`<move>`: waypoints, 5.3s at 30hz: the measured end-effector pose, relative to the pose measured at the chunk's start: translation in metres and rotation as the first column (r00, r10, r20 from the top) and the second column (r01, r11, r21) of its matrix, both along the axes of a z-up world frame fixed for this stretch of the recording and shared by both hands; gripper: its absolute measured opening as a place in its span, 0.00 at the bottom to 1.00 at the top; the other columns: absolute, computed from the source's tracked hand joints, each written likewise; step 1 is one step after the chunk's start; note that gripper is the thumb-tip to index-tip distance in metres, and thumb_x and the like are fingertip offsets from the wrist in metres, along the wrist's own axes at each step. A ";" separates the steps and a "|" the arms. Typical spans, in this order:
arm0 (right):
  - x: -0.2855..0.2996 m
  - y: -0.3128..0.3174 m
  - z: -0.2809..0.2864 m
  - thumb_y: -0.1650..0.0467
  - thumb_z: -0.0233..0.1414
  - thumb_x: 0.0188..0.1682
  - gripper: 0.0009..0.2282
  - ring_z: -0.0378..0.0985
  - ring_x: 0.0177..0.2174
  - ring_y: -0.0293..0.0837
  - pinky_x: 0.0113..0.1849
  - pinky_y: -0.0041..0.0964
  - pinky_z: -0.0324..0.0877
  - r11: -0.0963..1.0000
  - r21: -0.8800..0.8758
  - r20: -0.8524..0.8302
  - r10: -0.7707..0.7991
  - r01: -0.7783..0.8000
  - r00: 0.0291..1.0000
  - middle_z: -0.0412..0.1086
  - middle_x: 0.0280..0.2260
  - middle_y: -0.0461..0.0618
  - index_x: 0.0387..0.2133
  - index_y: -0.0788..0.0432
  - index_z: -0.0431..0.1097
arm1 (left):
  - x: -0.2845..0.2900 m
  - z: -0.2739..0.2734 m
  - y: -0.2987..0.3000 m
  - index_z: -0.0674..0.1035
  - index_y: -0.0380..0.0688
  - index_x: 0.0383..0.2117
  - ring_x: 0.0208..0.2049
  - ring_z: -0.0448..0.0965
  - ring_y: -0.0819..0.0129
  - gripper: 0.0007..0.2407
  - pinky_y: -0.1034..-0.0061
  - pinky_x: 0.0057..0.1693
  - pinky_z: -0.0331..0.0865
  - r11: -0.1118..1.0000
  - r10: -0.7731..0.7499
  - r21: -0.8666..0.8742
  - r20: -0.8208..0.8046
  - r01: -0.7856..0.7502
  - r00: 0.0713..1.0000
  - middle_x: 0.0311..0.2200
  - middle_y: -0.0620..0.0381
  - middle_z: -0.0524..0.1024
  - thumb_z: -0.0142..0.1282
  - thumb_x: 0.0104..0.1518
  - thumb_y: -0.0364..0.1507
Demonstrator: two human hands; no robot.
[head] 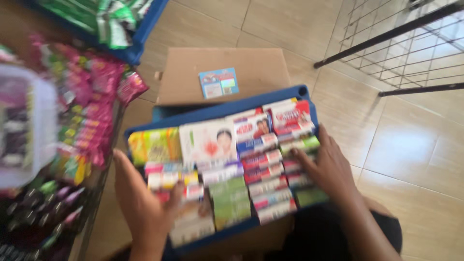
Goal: The person sits on the floor and organizes small packaged items, including toothpaste and candy, into a blue tray. They pick up items from a cardboard box and arrange them neatly in the tray.
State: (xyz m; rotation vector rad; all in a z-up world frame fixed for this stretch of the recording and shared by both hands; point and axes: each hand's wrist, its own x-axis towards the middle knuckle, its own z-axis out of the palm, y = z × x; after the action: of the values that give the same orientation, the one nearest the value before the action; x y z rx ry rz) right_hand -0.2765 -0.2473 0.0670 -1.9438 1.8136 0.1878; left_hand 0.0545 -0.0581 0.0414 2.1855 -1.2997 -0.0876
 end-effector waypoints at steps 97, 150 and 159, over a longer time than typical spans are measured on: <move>0.011 0.049 0.499 0.68 0.69 0.32 0.37 0.67 0.57 0.57 0.63 0.63 0.44 0.806 -0.483 0.548 0.582 -0.341 0.601 0.68 0.53 0.59 0.58 0.62 0.62 | -0.082 0.535 -0.078 0.68 0.46 0.63 0.61 0.68 0.57 0.34 0.45 0.70 0.43 0.640 -0.768 -0.111 -0.132 0.761 0.627 0.56 0.52 0.72 0.69 0.46 0.34; -0.018 -0.036 0.541 0.65 0.70 0.30 0.36 0.71 0.54 0.58 0.61 0.63 0.52 0.516 -0.544 0.422 0.850 -0.661 0.315 0.70 0.52 0.60 0.55 0.64 0.66 | -0.172 0.532 -0.068 0.64 0.48 0.67 0.69 0.59 0.57 0.38 0.47 0.72 0.42 0.910 -0.416 -0.050 -0.098 0.413 0.904 0.64 0.55 0.65 0.68 0.47 0.39; 0.063 0.056 0.517 0.68 0.70 0.30 0.36 0.73 0.54 0.59 0.62 0.60 0.58 0.783 -0.550 0.606 0.614 -0.291 0.505 0.71 0.52 0.59 0.57 0.61 0.66 | -0.046 0.538 -0.034 0.53 0.39 0.70 0.74 0.46 0.54 0.41 0.47 0.73 0.38 0.767 -0.641 -0.064 -0.067 0.638 0.764 0.73 0.44 0.48 0.65 0.52 0.36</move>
State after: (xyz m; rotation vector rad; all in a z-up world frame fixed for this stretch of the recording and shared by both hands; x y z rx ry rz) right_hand -0.2138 -0.1915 0.5841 -2.2335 0.7454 -0.7971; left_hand 0.0082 -0.0921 0.5798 1.5859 -1.9269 -0.4165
